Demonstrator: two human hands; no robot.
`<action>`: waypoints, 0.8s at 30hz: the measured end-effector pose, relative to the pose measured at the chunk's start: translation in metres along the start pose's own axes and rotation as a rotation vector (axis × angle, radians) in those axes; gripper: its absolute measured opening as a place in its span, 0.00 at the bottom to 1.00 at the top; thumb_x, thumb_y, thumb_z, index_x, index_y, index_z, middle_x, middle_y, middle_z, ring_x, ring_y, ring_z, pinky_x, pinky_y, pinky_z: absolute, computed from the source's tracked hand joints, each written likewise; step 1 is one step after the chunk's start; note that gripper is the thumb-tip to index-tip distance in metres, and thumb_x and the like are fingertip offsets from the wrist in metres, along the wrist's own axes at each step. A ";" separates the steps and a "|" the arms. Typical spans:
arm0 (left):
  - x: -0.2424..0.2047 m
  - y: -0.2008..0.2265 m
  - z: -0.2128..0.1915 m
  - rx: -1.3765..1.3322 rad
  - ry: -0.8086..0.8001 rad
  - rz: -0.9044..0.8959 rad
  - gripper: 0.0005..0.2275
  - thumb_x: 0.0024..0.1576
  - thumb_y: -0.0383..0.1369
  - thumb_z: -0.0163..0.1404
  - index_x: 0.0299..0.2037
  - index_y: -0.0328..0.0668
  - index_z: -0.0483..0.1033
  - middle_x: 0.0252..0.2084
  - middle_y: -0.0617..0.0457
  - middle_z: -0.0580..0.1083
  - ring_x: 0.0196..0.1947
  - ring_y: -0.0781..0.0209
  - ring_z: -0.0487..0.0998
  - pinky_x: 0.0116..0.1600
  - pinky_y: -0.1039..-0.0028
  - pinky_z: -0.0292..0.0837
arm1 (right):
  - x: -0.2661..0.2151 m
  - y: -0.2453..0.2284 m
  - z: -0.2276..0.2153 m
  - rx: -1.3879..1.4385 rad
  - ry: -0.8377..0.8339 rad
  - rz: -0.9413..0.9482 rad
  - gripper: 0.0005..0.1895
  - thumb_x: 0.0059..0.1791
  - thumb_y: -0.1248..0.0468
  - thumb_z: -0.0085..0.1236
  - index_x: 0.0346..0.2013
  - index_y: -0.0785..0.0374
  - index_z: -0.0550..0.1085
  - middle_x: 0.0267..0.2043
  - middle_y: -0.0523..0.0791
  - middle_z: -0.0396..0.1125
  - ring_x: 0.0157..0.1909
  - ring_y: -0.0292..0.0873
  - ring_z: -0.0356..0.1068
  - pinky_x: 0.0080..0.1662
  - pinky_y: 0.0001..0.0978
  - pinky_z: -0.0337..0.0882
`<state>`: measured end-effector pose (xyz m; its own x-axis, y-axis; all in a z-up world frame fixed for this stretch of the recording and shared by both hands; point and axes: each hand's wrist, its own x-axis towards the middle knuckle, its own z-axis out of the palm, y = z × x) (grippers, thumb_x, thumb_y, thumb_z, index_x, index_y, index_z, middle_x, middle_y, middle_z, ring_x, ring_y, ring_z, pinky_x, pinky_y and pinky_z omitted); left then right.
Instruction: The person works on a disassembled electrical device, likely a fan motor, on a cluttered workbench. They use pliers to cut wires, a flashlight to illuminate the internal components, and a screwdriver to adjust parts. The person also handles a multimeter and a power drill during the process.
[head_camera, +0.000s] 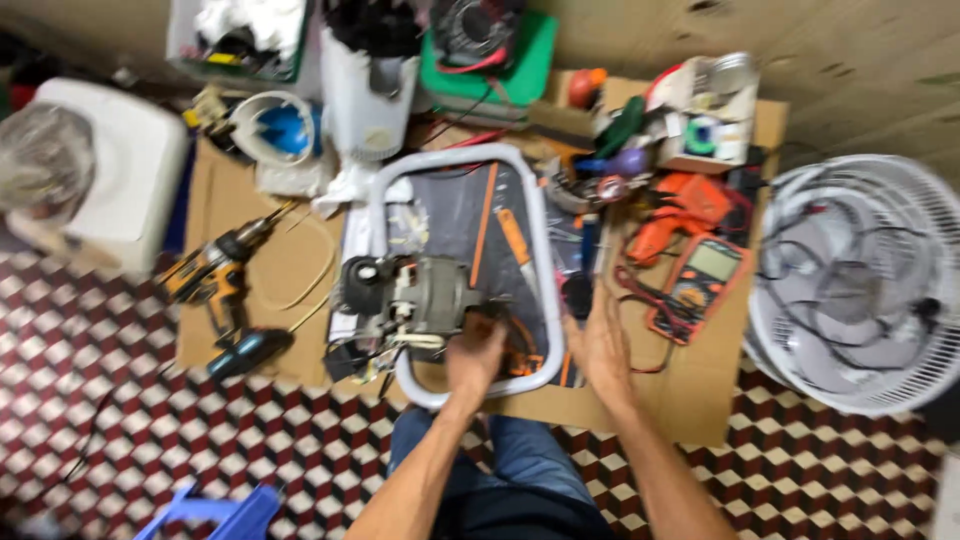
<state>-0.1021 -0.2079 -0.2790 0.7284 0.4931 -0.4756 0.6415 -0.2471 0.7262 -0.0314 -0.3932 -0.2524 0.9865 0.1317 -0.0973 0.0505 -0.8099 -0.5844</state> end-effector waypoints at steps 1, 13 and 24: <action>0.003 -0.005 0.004 -0.014 -0.016 0.021 0.18 0.51 0.48 0.53 0.38 0.39 0.79 0.30 0.39 0.79 0.34 0.39 0.82 0.40 0.54 0.76 | -0.005 -0.016 -0.016 -0.016 0.025 0.003 0.43 0.44 0.63 0.64 0.70 0.69 0.54 0.62 0.64 0.61 0.60 0.67 0.64 0.55 0.51 0.67; -0.078 0.089 -0.057 -0.104 -0.145 0.033 0.11 0.54 0.37 0.57 0.33 0.34 0.81 0.24 0.48 0.80 0.25 0.65 0.80 0.32 0.74 0.75 | -0.076 -0.097 -0.052 0.196 -0.080 -0.067 0.24 0.51 0.68 0.51 0.64 0.62 0.69 0.51 0.59 0.73 0.50 0.59 0.74 0.48 0.44 0.74; -0.084 0.158 -0.303 0.072 -0.095 0.770 0.08 0.56 0.30 0.59 0.45 0.43 0.83 0.31 0.54 0.81 0.27 0.70 0.82 0.33 0.79 0.75 | -0.106 -0.237 -0.118 0.585 0.027 0.550 0.19 0.57 0.62 0.53 0.62 0.62 0.77 0.33 0.50 0.75 0.26 0.40 0.60 0.29 0.36 0.62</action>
<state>-0.1348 -0.0362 0.0262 0.9904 0.0872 0.1069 -0.0422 -0.5463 0.8365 -0.1291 -0.2824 -0.0081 0.8502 -0.2188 -0.4787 -0.5261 -0.3226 -0.7869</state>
